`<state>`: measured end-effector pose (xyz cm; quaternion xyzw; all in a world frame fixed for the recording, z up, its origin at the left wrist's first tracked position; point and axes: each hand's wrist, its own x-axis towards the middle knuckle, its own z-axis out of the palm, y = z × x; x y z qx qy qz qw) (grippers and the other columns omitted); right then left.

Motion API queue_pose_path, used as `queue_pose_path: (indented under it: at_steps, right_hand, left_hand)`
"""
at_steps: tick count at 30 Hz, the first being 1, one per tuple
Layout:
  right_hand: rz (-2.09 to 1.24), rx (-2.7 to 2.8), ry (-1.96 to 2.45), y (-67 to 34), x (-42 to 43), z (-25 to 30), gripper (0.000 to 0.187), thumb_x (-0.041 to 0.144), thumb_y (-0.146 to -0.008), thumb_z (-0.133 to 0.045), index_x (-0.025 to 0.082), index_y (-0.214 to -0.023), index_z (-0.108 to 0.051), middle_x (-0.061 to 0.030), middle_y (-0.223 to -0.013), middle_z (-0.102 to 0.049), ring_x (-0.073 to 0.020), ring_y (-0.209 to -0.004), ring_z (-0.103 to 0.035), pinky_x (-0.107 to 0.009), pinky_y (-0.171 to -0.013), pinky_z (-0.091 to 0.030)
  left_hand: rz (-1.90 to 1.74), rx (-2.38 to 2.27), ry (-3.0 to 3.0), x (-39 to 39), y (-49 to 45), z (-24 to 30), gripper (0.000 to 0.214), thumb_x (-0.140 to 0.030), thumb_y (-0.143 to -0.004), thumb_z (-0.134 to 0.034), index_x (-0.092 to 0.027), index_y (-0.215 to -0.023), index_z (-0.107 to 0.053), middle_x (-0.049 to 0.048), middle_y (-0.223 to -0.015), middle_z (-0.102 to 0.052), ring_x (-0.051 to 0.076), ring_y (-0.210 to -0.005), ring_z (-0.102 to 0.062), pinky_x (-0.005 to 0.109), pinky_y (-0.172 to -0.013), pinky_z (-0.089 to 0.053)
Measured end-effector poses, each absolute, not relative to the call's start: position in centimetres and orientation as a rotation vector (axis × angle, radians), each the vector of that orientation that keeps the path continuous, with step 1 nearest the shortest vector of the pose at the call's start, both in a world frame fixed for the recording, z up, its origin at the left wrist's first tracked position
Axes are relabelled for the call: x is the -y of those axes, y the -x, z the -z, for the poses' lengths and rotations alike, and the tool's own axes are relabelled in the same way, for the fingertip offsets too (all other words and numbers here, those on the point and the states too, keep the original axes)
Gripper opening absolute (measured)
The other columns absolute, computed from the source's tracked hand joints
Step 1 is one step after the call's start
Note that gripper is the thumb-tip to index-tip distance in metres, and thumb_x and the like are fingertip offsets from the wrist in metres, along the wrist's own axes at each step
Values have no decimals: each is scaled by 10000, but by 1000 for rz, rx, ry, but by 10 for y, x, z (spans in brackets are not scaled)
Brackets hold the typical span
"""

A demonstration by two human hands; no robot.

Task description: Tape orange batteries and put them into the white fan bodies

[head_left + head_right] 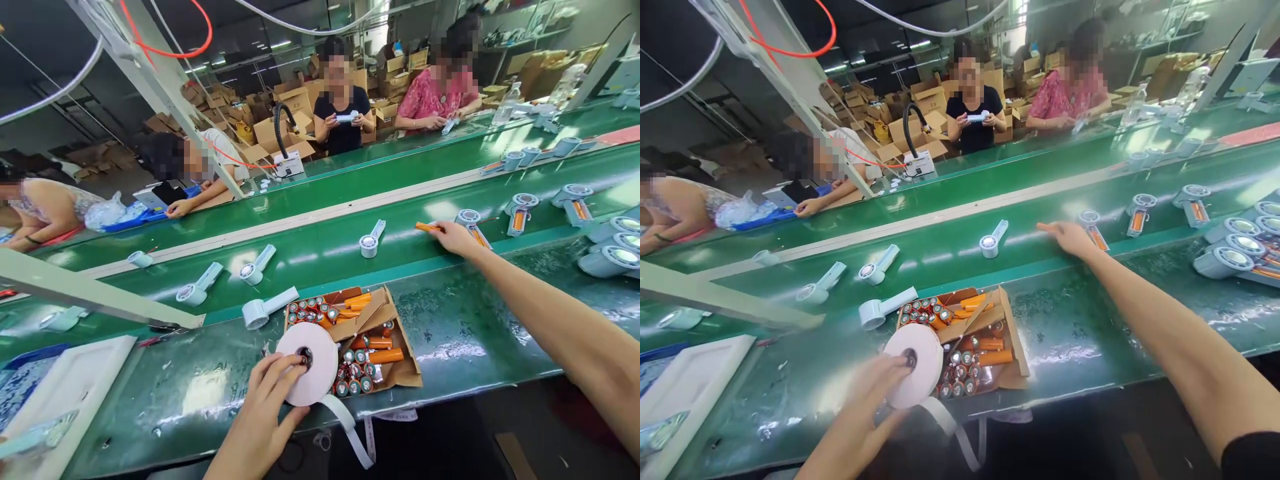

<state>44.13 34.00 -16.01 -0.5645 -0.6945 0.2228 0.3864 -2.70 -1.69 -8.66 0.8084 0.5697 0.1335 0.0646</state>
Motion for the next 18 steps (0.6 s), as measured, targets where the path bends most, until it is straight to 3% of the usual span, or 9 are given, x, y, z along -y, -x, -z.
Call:
queue_pose_path:
  at_steps: [4,6,8,11,13,16,18]
  right_hand:
    - [-982,1509,1118,-418,-277,137,254,472,-937,-606,286,-1109,-596,-11,-905,-676,-169,-749,-642,-309,-666,-535]
    - [-1209,1360,878,-403,-237,121,380,417,-875,-677,324,-1221,-551,42,-803,-602,-144,-652,-581,-264,-574,-484]
    - [-1226,1538,795,-385,-201,103,535,362,-851,-731,324,-1334,-505,81,-699,-512,-121,-558,-483,-238,-525,-408]
    - [-877,2267,902,-356,-164,80,630,298,-827,-764,285,-1408,-520,66,-689,-556,-128,-573,-493,-247,-563,-380]
    - [-474,2665,990,-339,-154,70,454,191,-813,-711,259,-1259,-657,16,-718,-632,-152,-611,-549,-259,-572,-358]
    - [-66,2810,954,-332,-152,59,310,87,-782,-595,238,-1012,-738,-32,-752,-693,-177,-658,-606,-279,-577,-356]
    - [30,2658,883,-343,-150,48,305,123,-831,-563,254,-1045,-736,-33,-759,-699,-183,-683,-621,-292,-608,-395]
  left_hand:
    - [-553,-1726,-2364,23,26,90,458,-372,-920,-681,-296,-1363,-593,83,-1386,-645,287,-1365,-518,449,-1109,-526]
    - [-678,-1776,-2330,29,25,93,486,-387,-929,-669,-292,-1389,-545,97,-1402,-628,306,-1381,-502,454,-1071,-552]
    - [-791,-1830,-2305,35,22,97,466,-377,-944,-643,-284,-1384,-523,118,-1397,-618,321,-1367,-511,455,-1011,-585]
    - [-878,-1853,-2313,37,19,105,424,-358,-956,-615,-277,-1361,-522,135,-1348,-629,329,-1333,-530,477,-970,-599]
    - [-927,-1858,-2303,33,17,111,420,-348,-953,-617,-279,-1356,-523,135,-1337,-628,332,-1335,-522,508,-987,-585]
    - [-1028,-1870,-2215,22,12,117,406,-321,-947,-628,-280,-1339,-534,132,-1353,-613,331,-1370,-499,557,-1054,-534]
    - [-1094,-1848,-2137,13,7,121,390,-303,-949,-622,-271,-1330,-543,133,-1364,-602,329,-1409,-472,567,-1088,-506]
